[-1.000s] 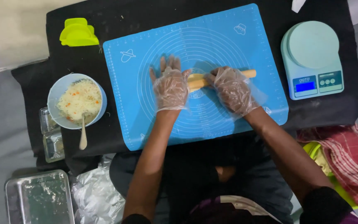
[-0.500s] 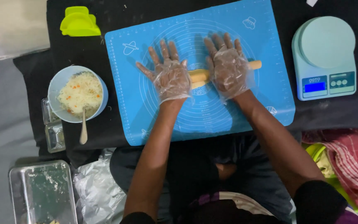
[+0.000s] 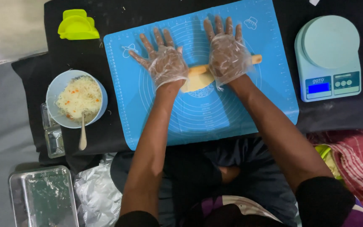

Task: A person is weighing small portions of dough and then flattening them into circles using their hands and a rolling pin on a silicone mat.

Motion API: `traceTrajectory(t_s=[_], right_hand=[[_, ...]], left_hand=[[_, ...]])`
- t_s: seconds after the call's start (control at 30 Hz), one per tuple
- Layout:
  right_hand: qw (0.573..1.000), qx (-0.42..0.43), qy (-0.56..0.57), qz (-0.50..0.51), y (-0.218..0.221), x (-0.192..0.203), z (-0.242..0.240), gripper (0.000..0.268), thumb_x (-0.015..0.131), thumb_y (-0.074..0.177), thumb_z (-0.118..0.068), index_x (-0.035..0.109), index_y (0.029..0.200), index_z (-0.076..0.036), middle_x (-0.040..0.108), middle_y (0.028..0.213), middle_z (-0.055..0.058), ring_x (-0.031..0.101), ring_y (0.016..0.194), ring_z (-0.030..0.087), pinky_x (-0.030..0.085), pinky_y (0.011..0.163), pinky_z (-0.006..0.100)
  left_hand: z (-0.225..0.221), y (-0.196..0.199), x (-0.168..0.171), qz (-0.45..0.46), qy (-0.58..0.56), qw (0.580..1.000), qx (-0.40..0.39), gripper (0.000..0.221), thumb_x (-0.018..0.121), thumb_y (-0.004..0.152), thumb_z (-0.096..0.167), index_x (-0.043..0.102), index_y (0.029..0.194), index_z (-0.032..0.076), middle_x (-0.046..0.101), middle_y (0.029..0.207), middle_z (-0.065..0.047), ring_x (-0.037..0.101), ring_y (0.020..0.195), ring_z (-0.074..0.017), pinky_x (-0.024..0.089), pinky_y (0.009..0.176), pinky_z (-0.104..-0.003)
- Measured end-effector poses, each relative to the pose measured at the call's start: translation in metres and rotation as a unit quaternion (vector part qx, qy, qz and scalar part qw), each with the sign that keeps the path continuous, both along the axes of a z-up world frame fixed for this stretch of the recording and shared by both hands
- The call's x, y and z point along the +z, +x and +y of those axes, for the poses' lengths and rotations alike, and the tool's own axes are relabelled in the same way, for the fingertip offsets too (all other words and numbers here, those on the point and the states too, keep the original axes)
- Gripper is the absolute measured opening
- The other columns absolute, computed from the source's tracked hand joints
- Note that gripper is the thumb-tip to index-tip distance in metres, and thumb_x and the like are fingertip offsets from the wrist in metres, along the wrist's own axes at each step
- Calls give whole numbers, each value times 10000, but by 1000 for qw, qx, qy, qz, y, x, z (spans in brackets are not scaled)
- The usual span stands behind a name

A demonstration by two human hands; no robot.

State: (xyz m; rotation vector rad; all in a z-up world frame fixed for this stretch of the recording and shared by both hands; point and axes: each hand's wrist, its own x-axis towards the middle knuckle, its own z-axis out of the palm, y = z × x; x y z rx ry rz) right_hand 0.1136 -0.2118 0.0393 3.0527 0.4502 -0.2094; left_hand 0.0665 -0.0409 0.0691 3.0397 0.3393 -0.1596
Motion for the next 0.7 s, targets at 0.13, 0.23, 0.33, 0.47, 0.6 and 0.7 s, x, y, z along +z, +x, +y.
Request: traceTrajectory(t_s=[0.13, 0.23, 0.33, 0.47, 0.6, 0.7], right_hand=[[1000, -16, 11, 12, 10, 9, 6, 805, 500, 1044, -185, -8, 1666, -235, 45, 1750, 139, 18, 1588, 424, 3, 1272, 585], [1000, -18, 14, 12, 21, 12, 9, 761, 455, 1056, -148, 8, 1666, -232, 56, 1748, 148, 21, 1587, 423, 2, 1271, 583], [1000, -9, 12, -8, 24, 11, 9, 733, 416, 1064, -117, 10, 1665, -221, 82, 1746, 156, 58, 1586, 428, 38, 1276, 583], [999, -1, 24, -22, 27, 10, 10, 715, 430, 1080, -97, 34, 1667, -192, 118, 1738, 176, 84, 1580, 434, 56, 1269, 584], [999, 8, 31, -40, 15, 7, 5, 736, 457, 1086, -132, 17, 1670, -215, 101, 1743, 167, 73, 1582, 437, 60, 1277, 583], [1000, 0, 11, 12, -11, 37, 12, 828, 522, 1018, -37, 12, 1661, -145, 113, 1724, 215, 94, 1573, 435, 81, 1272, 564]], left_hand=[[2, 9, 3, -24, 6, 1000, 4, 669, 320, 1100, 481, 156, 1656, 147, 106, 1730, -94, -22, 1552, -462, -58, 1133, -819], [4, 19, 4, -24, 3, 1000, 9, 660, 316, 1103, 475, 161, 1657, 152, 104, 1731, -87, -28, 1552, -450, -63, 1131, -820], [5, 26, 1, -36, 5, 999, 11, 648, 317, 1113, 478, 171, 1658, 159, 117, 1729, -82, -27, 1550, -444, -60, 1137, -817], [5, 30, -2, -44, 6, 999, 5, 650, 312, 1106, 486, 193, 1654, 157, 137, 1726, -79, -20, 1550, -443, -68, 1137, -816], [5, 18, 5, -28, 2, 1000, -6, 657, 294, 1094, 484, 184, 1653, 159, 120, 1730, -80, -36, 1555, -439, -96, 1125, -816], [3, -1, 23, 19, -19, 1000, -12, 671, 250, 1083, 480, 114, 1654, 157, 79, 1737, -79, -84, 1553, -436, -143, 1118, -794]])
